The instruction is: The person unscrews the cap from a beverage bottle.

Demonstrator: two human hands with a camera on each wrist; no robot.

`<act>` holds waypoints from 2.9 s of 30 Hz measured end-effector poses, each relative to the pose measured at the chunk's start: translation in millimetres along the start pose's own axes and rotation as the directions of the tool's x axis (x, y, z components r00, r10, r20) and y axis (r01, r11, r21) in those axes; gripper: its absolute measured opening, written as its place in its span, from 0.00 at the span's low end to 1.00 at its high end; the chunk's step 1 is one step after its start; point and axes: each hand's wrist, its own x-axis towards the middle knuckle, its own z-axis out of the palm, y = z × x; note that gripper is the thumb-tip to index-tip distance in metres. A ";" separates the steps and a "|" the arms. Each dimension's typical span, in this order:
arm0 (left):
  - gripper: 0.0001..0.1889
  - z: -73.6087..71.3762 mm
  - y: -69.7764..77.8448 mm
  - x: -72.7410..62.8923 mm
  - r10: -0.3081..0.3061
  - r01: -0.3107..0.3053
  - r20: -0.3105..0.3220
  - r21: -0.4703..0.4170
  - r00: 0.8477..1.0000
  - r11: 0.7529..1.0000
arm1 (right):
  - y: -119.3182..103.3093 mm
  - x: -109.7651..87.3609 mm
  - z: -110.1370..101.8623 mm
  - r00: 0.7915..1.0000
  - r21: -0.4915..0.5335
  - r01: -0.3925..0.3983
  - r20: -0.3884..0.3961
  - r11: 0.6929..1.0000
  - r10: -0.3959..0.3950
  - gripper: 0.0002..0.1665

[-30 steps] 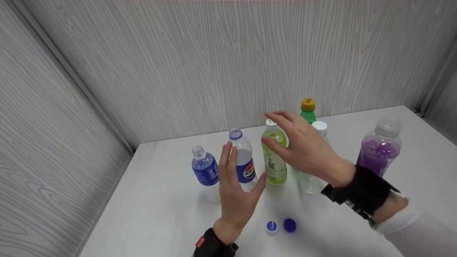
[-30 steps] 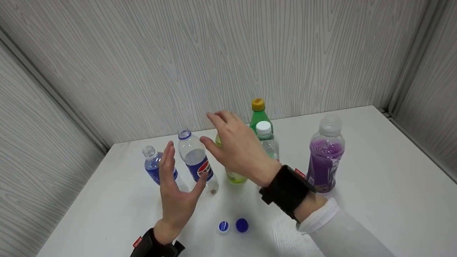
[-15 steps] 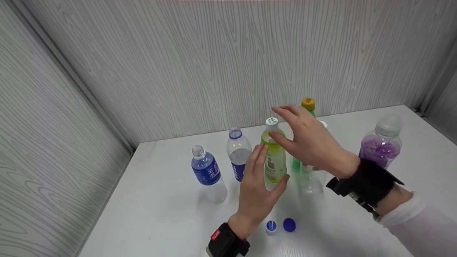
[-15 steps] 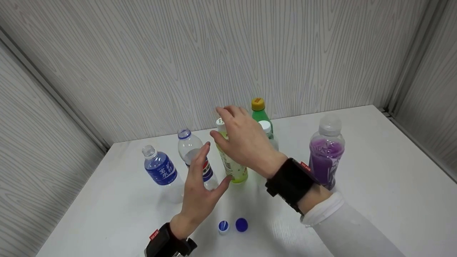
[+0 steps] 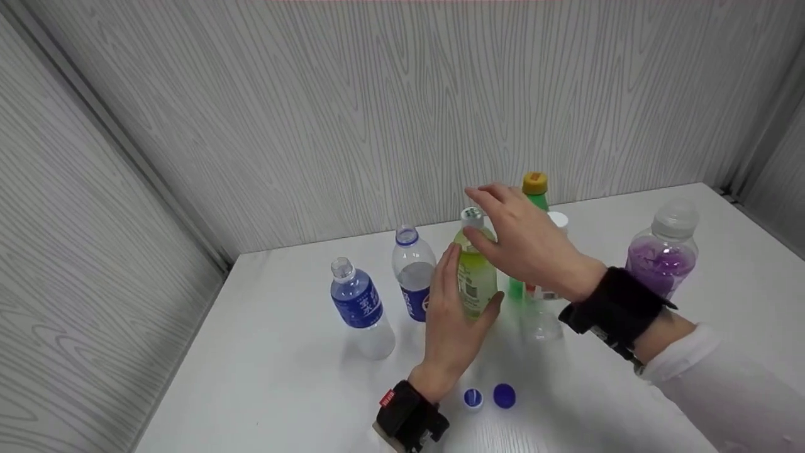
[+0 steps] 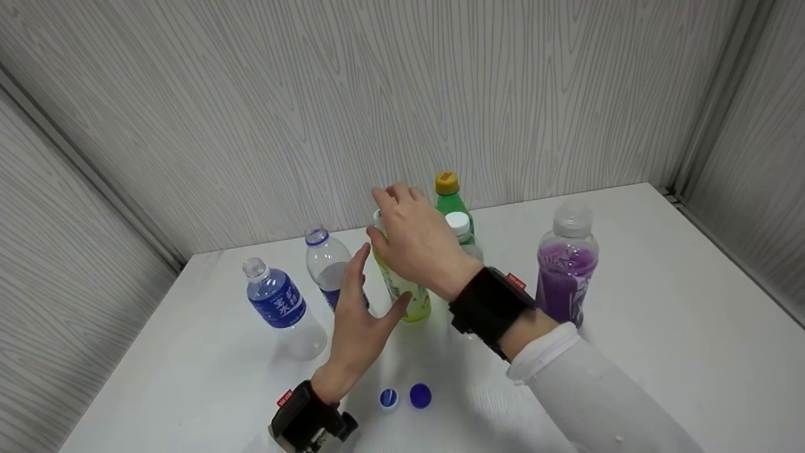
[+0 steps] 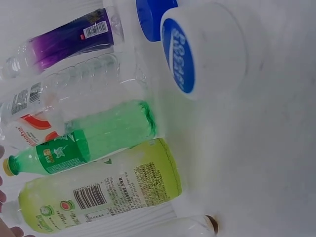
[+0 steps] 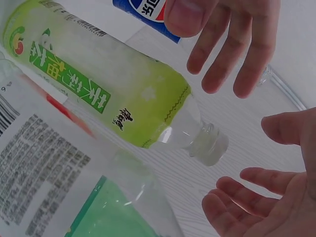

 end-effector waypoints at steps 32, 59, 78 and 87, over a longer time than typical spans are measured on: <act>0.50 6.2 1.6 -2.5 -0.109 0.109 0.046 0.003 0.993 0.994 | -7.2 -1.9 13.6 1.000 0.017 -0.021 0.009 1.000 0.021 0.23; 0.52 4.6 4.0 -8.8 -0.074 0.076 0.060 -0.046 0.995 0.996 | -14.6 -48.6 -11.6 0.995 0.178 0.034 -0.101 0.983 -0.016 0.23; 0.45 -11.2 6.3 -24.0 0.063 -0.052 0.149 -0.078 0.987 0.996 | 1.7 -84.3 -13.0 0.970 0.231 0.105 -0.238 0.967 -0.049 0.21; 0.44 -25.2 5.8 -34.5 0.105 -0.109 0.201 0.007 0.974 0.994 | 14.0 -99.2 -2.7 0.952 0.176 0.141 -0.294 0.974 -0.085 0.21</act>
